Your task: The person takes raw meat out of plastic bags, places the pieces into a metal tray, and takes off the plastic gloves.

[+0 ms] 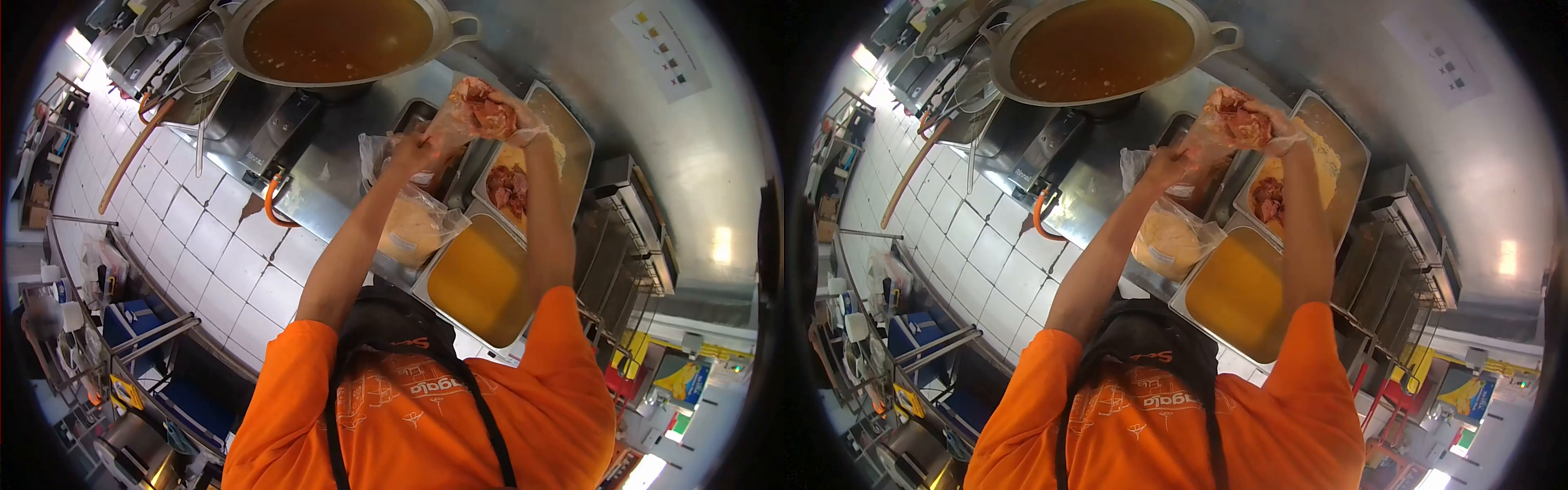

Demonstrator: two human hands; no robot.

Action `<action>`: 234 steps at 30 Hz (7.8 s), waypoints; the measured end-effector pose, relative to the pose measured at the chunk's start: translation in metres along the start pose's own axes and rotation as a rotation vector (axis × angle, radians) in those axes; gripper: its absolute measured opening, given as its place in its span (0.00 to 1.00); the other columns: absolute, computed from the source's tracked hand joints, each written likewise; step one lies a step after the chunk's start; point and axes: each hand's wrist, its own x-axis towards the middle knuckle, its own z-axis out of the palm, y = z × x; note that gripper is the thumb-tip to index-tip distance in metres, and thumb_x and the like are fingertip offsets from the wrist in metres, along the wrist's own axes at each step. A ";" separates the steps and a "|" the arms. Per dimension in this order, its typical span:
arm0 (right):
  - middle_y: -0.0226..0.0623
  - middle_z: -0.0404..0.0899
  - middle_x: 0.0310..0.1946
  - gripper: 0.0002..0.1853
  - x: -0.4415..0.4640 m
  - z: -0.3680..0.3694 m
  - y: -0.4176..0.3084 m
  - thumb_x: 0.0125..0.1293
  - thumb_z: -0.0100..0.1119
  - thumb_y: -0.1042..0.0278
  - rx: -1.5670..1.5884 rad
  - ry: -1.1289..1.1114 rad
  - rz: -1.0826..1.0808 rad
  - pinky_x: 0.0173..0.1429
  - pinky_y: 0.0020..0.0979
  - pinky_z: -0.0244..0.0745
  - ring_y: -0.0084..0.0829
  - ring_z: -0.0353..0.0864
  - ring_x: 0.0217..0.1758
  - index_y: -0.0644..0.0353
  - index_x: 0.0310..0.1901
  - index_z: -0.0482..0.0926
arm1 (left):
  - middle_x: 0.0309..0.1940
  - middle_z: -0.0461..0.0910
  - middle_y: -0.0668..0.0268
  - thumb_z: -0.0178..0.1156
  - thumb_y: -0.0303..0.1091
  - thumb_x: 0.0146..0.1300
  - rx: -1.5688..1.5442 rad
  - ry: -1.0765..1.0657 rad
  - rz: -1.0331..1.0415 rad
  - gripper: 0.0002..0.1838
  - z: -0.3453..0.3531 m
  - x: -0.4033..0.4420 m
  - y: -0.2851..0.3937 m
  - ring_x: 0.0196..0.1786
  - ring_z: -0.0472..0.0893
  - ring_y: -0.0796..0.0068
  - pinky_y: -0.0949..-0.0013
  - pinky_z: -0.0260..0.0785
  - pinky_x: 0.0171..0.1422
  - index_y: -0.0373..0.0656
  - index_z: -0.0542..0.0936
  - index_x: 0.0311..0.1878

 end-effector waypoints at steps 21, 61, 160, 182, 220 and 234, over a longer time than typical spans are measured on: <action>0.44 0.71 0.62 0.28 -0.128 -0.136 0.061 0.65 0.57 0.67 0.270 0.267 -0.315 0.54 0.40 0.79 0.41 0.77 0.53 0.59 0.66 0.67 | 0.41 0.84 0.66 0.55 0.40 0.72 -0.289 -0.105 -0.156 0.16 -0.038 -0.032 0.022 0.38 0.76 0.83 0.77 0.66 0.41 0.39 0.80 0.55; 0.36 0.78 0.25 0.09 -0.111 -0.175 0.039 0.66 0.57 0.64 0.106 0.760 -0.191 0.23 0.32 0.66 0.30 0.73 0.20 0.61 0.36 0.77 | 0.45 0.83 0.66 0.53 0.38 0.73 -0.355 -0.160 -0.052 0.17 -0.036 -0.037 0.006 0.49 0.81 0.78 0.74 0.68 0.55 0.40 0.80 0.57; 0.46 0.79 0.50 0.19 0.075 0.010 0.176 0.65 0.50 0.57 -2.270 -0.586 -0.547 0.56 0.40 0.75 0.45 0.80 0.53 0.50 0.56 0.76 | 0.34 0.86 0.59 0.58 0.42 0.62 0.322 0.140 -0.031 0.14 -0.110 -0.053 0.016 0.40 0.85 0.60 0.64 0.74 0.48 0.42 0.83 0.43; 0.54 0.83 0.45 0.19 0.022 0.028 0.170 0.57 0.54 0.70 -1.637 0.060 -0.139 0.47 0.42 0.80 0.45 0.85 0.46 0.69 0.50 0.78 | 0.41 0.83 0.66 0.59 0.33 0.58 1.279 -0.448 0.539 0.09 0.061 0.101 0.006 0.57 0.74 0.58 0.46 0.63 0.57 0.54 0.83 0.42; 0.40 0.83 0.42 0.13 0.041 -0.009 0.130 0.68 0.55 0.60 -0.556 0.307 -0.529 0.49 0.33 0.75 0.36 0.82 0.44 0.58 0.47 0.80 | 0.38 0.84 0.58 0.64 0.34 0.56 0.493 -0.094 0.297 0.11 -0.065 -0.028 0.062 0.34 0.82 0.59 0.62 0.73 0.41 0.44 0.83 0.43; 0.41 0.81 0.46 0.17 0.001 0.034 0.099 0.66 0.52 0.60 -0.902 0.340 -0.577 0.53 0.32 0.73 0.37 0.80 0.48 0.56 0.54 0.77 | 0.38 0.81 0.60 0.56 0.36 0.61 1.067 0.005 0.524 0.08 -0.052 -0.033 0.138 0.46 0.79 0.54 0.45 0.63 0.47 0.46 0.78 0.42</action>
